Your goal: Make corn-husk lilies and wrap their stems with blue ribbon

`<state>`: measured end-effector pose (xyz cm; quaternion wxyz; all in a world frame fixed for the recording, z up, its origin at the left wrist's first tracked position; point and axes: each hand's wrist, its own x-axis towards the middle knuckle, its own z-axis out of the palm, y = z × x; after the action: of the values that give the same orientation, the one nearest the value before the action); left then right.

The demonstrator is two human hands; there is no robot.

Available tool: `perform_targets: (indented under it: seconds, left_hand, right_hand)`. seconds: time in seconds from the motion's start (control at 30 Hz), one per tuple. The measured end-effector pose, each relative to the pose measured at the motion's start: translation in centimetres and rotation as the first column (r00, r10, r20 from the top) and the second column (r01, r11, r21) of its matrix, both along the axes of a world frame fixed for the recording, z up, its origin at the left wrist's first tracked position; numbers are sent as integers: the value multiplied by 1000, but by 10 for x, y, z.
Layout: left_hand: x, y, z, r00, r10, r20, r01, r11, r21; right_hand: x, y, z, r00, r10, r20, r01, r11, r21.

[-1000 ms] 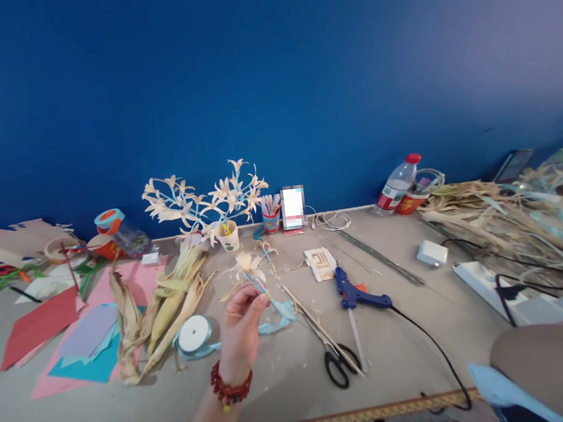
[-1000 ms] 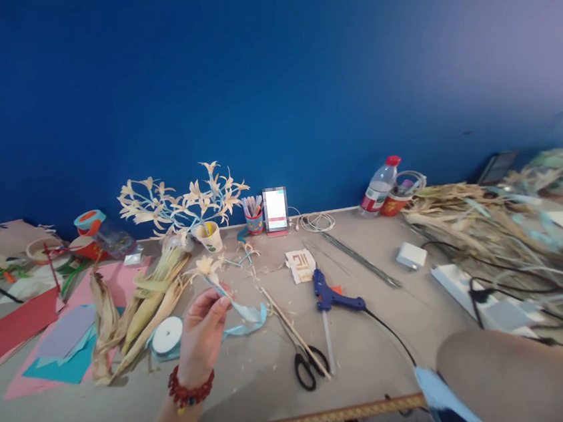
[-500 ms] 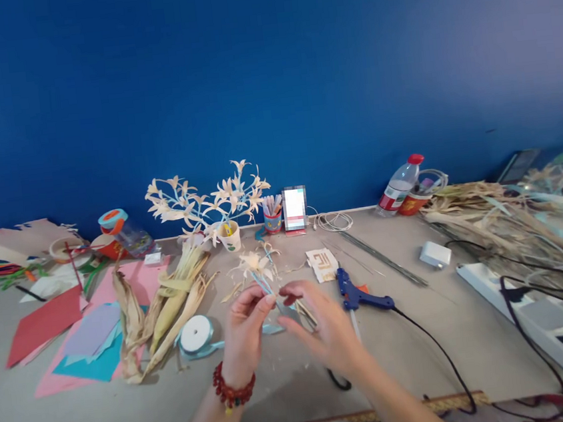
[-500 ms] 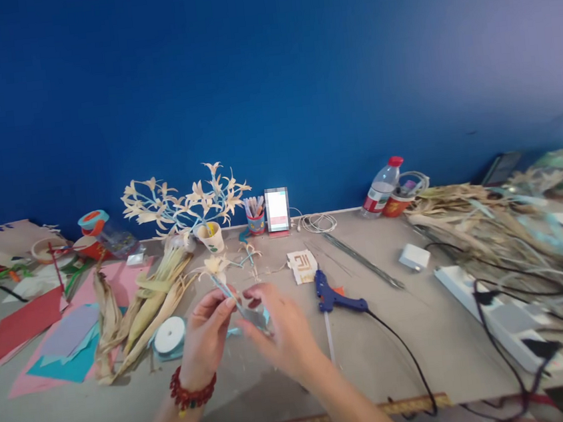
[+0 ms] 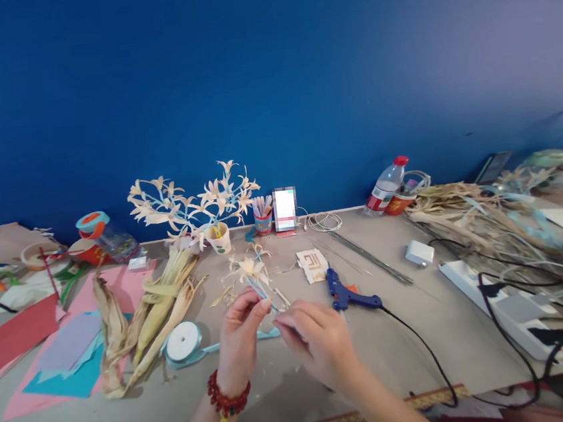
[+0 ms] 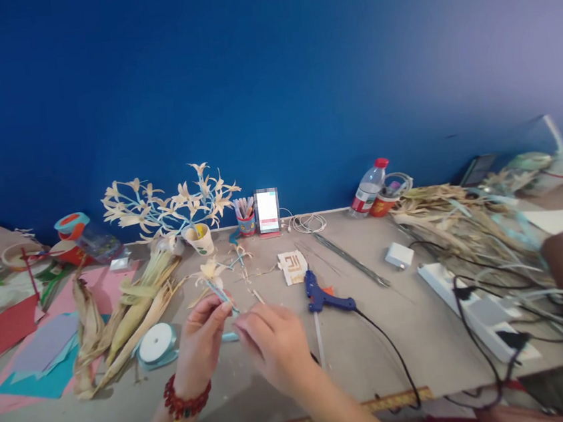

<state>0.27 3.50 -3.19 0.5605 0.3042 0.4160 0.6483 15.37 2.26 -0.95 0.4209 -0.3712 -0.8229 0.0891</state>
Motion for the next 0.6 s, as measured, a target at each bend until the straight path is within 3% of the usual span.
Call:
perform_targets:
  seconds: [0.23,0.37,0.43,0.53,0.6]
  left_hand:
    - [4,-1,-11,984,86,159,-70,992,-104]
    - [4,-1,-20,980,125,158,-102,984,-145]
    - [4,0,-22,981,140,137,-119,981,-151]
    - [6,0,-22,986,113,127,-94,985,-143]
    - [9,0,-21,986,99,131,-82,988,-128]
  right_hand:
    - [-4,-13,-11,993,-30,113,17,993,120]
    - [6,-22,-11,955,247,165,-257,966,40]
    - [14,-23,-12,946,322,49,-321,947,-21]
    - [21,-14,-12,979,63,-196,-93,984,-149]
    - [19,-3,-10,971,-71,-227,1,957,-292]
